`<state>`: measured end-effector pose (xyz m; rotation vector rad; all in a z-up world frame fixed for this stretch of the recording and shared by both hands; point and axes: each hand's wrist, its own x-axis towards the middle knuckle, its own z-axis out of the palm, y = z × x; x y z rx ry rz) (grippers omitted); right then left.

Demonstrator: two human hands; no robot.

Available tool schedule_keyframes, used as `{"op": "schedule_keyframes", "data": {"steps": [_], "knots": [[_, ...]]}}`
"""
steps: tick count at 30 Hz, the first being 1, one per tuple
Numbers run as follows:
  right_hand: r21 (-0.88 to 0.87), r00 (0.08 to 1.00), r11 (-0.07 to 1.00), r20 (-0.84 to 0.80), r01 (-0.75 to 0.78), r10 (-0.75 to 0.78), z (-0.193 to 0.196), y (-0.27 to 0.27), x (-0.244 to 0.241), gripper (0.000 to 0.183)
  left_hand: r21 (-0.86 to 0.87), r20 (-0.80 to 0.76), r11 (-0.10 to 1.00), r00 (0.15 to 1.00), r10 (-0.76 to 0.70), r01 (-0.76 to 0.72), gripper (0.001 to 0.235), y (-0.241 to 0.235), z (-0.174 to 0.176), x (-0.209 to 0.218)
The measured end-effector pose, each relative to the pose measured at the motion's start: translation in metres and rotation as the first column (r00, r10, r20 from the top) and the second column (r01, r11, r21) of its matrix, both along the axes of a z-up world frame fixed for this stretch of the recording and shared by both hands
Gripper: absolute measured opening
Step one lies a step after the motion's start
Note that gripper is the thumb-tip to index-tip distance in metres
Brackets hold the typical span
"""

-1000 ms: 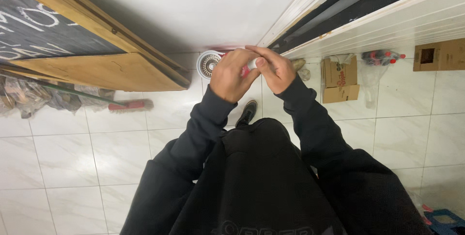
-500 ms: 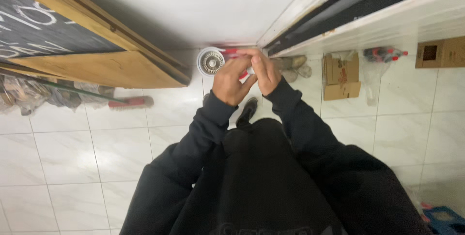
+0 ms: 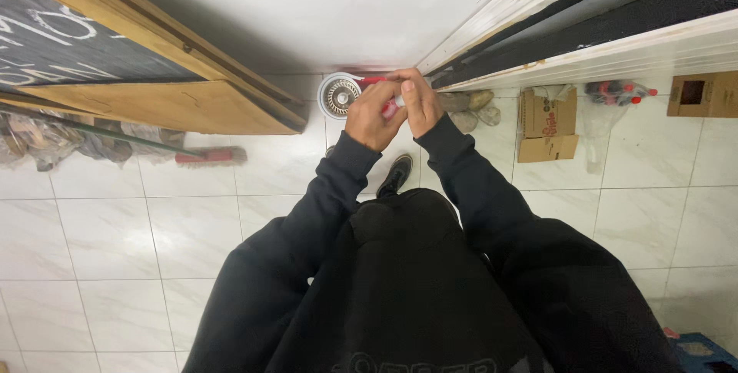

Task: The person attaches the handle parts of a mop and manipulates the mop head over a red bucket. They handle the plastic components and the mop assembly by hand, then place a small cylindrical object into the mop head structure.

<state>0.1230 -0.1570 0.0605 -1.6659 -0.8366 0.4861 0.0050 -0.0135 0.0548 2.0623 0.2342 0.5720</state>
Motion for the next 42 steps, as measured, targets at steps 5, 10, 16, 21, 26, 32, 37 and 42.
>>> {"op": "schedule_keyframes", "data": {"steps": [5,10,16,21,26,32,37,42], "knots": [[-0.038,1.0,0.999,0.028,0.008,-0.007,-0.033,0.003,0.008,0.071,-0.002,-0.033,1.0,0.999,-0.003,0.003,0.031,0.004,-0.029,0.009],[-0.075,0.999,0.997,0.05,-0.006,0.009,-0.052,0.004,0.01,0.069,-0.024,-0.041,0.999,0.999,-0.029,0.028,0.03,0.005,-0.067,0.015],[-0.178,0.997,0.984,0.072,0.023,-0.01,-0.073,0.0,0.002,0.071,-0.006,0.015,0.995,0.995,-0.103,0.103,0.035,0.007,-0.1,0.01],[-0.213,1.0,0.977,-0.011,-0.026,0.024,-0.093,-0.011,0.0,0.071,-0.012,0.028,0.994,0.994,-0.11,0.111,0.038,-0.001,-0.139,0.007],[-0.323,0.996,0.942,-0.036,-0.091,0.084,-0.116,-0.018,0.009,0.075,0.016,-0.025,0.99,0.99,-0.139,0.14,0.037,-0.006,-0.182,0.011],[-0.416,0.985,0.898,-0.144,-0.143,0.09,-0.152,-0.03,0.003,0.083,0.068,-0.033,0.982,0.985,-0.172,0.174,0.038,-0.015,-0.228,0.012],[-0.614,0.985,0.784,-0.174,-0.094,-0.019,-0.195,-0.038,0.008,0.105,0.099,-0.079,0.971,0.975,-0.209,0.216,0.041,-0.022,-0.264,0.027],[-0.71,0.977,0.701,-0.189,-0.065,-0.1,-0.205,-0.06,-0.012,0.102,0.145,-0.132,0.969,0.975,-0.18,0.198,0.049,-0.049,-0.285,0.019]]}}
